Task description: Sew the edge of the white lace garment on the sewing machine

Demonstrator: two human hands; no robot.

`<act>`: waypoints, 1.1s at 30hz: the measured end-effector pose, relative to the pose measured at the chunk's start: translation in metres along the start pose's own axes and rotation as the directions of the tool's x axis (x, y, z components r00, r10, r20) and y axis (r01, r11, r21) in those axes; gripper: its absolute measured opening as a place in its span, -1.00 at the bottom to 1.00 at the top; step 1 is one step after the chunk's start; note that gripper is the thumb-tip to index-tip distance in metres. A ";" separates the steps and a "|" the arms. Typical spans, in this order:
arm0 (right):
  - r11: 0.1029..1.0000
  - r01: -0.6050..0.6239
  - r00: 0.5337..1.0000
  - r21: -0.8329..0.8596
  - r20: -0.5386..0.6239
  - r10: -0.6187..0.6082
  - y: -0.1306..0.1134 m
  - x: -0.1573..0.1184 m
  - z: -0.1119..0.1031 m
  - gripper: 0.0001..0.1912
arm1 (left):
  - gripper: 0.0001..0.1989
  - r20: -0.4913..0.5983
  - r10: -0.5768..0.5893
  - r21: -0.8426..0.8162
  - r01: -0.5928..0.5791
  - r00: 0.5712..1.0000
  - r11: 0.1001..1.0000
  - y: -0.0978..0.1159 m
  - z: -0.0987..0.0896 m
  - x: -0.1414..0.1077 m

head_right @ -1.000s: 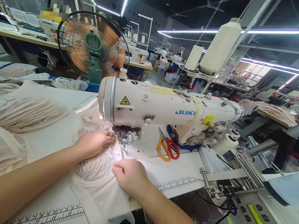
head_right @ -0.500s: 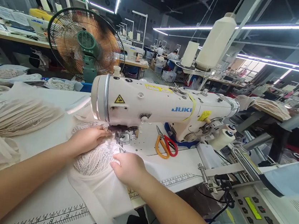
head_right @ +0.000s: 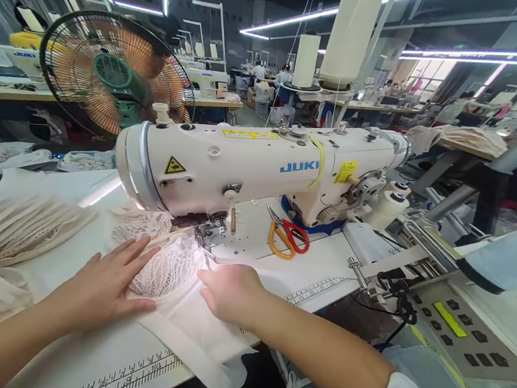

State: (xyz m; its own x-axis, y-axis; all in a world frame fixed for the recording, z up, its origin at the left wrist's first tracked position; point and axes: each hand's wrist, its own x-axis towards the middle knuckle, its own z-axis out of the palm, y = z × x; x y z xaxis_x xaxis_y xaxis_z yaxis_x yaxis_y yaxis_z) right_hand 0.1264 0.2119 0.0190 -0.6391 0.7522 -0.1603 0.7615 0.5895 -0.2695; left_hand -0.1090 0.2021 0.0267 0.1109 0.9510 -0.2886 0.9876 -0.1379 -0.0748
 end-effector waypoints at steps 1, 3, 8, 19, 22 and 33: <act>1.000 -0.001 1.000 -0.014 0.007 0.001 0.000 0.001 -0.001 -0.68 | -0.04 0.006 0.008 -0.002 -0.008 1.000 1.000 -0.001 -0.001 0.003; 0.999 -0.008 1.000 -0.042 0.013 0.009 -0.001 0.003 -0.004 -0.68 | -0.01 0.006 0.031 -0.006 -0.031 0.999 0.999 -0.006 -0.003 0.009; 0.997 -0.034 0.999 -0.073 0.008 0.035 -0.003 0.013 -0.007 -0.62 | 0.03 -0.001 0.077 -0.012 -0.077 0.997 0.997 -0.021 -0.005 0.026; 0.983 -0.118 0.970 -0.143 0.194 0.145 -0.017 0.030 -0.023 -0.38 | 0.01 -0.033 0.145 -0.027 -0.146 0.989 0.989 -0.045 -0.017 0.064; 0.983 -0.118 0.965 -0.139 0.216 0.146 -0.017 0.029 -0.026 -0.39 | 0.01 -0.018 0.127 -0.011 -0.128 0.992 0.992 -0.047 -0.021 0.071; 0.997 -0.013 1.000 -0.079 -0.007 0.012 0.001 0.008 -0.009 -0.72 | -0.16 -0.016 0.176 0.004 -0.176 0.984 0.984 -0.061 -0.030 0.089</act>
State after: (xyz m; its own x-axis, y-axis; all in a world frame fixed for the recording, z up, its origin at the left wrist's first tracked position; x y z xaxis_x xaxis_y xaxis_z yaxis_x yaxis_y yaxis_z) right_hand 0.1228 0.2208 0.0265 -0.6288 0.7615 -0.1572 0.7759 0.6010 -0.1920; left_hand -0.1557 0.3032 0.0341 0.2846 0.9163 -0.2818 0.9523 -0.3040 -0.0266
